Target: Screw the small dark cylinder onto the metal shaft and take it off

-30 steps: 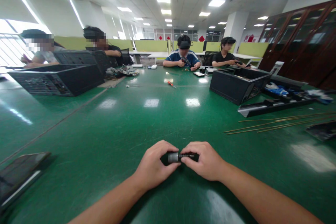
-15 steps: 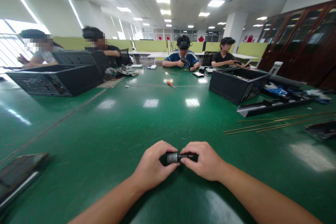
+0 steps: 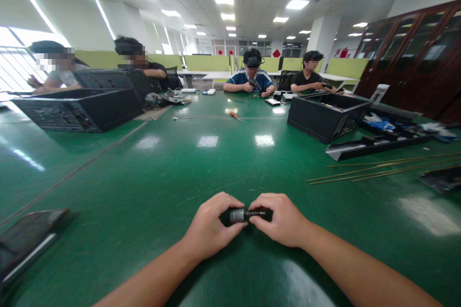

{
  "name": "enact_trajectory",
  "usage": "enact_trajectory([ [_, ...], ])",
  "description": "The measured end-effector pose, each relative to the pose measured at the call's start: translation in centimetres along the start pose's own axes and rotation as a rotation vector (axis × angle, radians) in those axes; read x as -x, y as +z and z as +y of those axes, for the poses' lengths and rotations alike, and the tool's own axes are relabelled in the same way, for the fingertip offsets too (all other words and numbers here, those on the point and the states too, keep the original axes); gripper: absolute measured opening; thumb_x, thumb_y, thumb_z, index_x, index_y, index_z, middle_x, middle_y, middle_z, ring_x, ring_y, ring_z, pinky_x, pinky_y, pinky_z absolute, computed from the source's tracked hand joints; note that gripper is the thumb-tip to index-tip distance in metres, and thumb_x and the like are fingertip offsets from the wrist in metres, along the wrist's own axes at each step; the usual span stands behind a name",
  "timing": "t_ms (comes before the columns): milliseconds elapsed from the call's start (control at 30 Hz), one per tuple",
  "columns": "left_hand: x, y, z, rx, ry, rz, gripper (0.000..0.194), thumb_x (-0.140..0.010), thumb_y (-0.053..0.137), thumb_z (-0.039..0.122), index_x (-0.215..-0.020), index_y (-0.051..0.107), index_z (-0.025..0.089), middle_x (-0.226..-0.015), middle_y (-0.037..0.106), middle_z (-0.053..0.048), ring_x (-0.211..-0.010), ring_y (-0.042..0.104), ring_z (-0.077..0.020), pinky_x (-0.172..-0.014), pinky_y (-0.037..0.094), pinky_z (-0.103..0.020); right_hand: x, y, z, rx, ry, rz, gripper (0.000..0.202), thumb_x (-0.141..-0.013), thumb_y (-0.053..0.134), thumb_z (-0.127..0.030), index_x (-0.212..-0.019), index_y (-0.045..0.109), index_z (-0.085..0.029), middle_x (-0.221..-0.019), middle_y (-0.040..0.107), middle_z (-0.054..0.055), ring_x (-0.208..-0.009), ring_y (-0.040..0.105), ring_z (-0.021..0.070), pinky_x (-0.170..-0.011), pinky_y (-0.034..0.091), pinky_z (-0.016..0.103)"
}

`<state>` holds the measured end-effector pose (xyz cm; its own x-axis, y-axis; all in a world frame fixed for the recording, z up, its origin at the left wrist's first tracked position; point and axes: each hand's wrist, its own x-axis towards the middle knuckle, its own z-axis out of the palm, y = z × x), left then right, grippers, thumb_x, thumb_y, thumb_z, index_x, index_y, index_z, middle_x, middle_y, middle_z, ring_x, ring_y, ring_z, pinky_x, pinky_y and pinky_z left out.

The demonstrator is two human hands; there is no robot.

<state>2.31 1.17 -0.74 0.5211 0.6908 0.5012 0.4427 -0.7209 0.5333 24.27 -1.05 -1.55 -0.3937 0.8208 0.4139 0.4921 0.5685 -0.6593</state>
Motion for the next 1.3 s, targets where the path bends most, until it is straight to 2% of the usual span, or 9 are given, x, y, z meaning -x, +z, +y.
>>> enact_trajectory([
  [1300, -0.22, -0.40, 0.37, -0.036, 0.020, 0.028, 0.022, -0.075, 0.076, 0.020, -0.095, 0.067, 0.020, -0.087, 0.070, -0.002, -0.081, 0.067, -0.0153, -0.075, 0.053, -0.027, -0.19, -0.55, -0.35, 0.030, 0.007, 0.003, 0.012, -0.080, 0.068, -0.016, -0.091, 0.071, -0.019, -0.084, 0.071, 0.002, -0.078, 0.065, 0.0164, -0.073, 0.047, 0.027],
])
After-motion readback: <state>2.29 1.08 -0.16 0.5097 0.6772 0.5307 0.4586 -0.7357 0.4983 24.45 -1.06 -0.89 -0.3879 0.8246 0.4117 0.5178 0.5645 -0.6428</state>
